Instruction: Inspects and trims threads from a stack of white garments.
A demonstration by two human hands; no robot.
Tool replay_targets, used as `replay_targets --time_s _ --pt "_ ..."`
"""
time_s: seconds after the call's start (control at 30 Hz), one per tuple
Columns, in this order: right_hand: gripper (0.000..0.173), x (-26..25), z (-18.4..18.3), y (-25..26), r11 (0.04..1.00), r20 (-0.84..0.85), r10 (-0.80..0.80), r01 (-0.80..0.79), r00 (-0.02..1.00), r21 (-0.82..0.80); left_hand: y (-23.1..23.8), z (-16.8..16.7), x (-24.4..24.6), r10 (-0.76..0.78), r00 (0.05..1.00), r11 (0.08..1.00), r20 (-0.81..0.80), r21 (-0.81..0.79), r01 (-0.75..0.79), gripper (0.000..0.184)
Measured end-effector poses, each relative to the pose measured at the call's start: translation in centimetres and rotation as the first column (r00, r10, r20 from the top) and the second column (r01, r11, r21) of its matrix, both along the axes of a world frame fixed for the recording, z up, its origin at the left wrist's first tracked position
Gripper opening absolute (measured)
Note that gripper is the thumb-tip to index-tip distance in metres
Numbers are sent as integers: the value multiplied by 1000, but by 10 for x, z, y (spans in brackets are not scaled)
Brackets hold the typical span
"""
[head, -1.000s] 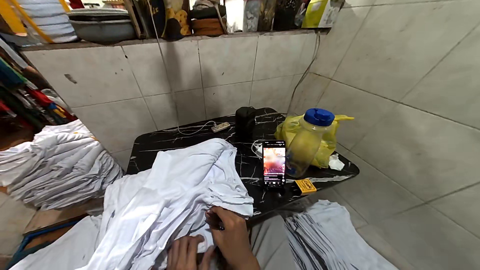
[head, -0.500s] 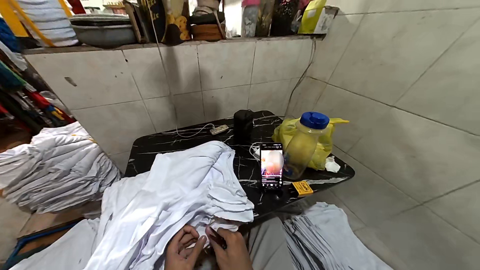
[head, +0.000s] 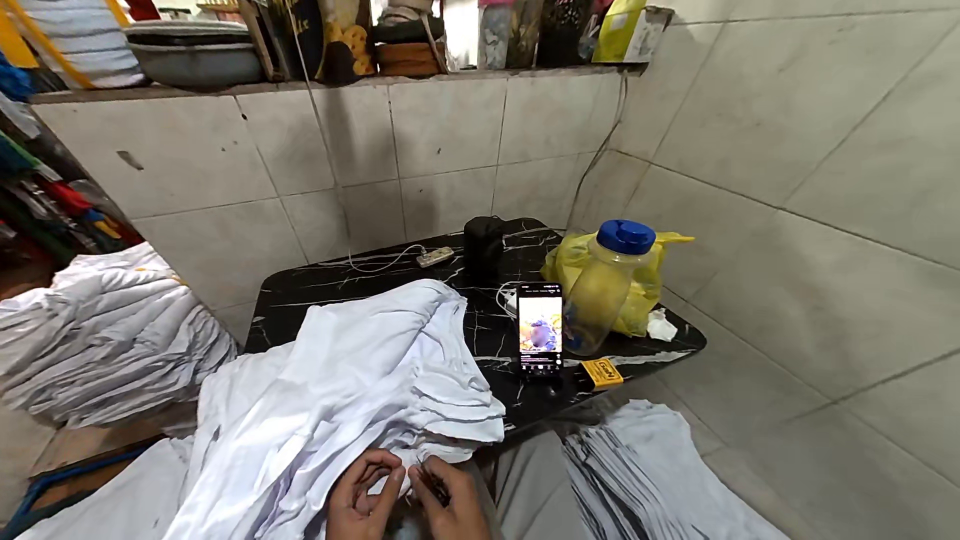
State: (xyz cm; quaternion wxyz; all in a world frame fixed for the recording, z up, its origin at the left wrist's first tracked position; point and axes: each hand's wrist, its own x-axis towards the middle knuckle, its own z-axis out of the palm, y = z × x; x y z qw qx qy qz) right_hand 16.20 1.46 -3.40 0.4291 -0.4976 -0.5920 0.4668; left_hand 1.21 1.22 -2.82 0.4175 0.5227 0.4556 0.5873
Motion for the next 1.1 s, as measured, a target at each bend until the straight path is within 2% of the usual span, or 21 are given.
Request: replay_targets --time_s 0.07,0.13,0.27,0.47,0.67,0.97,1.1 --pt "29 1 5 -2 1000 172 -18 17 985 8 0 0 0 -7 1000 1000 9 -12 7 24" --pt "31 -1 10 -4 999 271 -48 46 961 16 -1 -1 0 -28 999 999 28 -19 28 25" --pt "16 -4 9 -5 995 220 -79 64 972 72 -1 -2 -3 -40 995 996 87 -80 47 23" --pt "25 -1 5 -5 991 140 -61 43 988 126 0 -4 -4 -36 991 994 125 -99 49 22" --pt "19 1 0 -7 979 76 -78 62 994 197 1 -5 -5 -33 990 991 141 -121 50 21" --pt "15 3 0 -11 949 111 -83 45 990 312 1 -3 -4 -16 990 992 137 -122 33 21" --pt "12 4 4 -12 956 173 -45 -8 984 294 2 -12 -11 -151 987 988 53 -24 152 32"
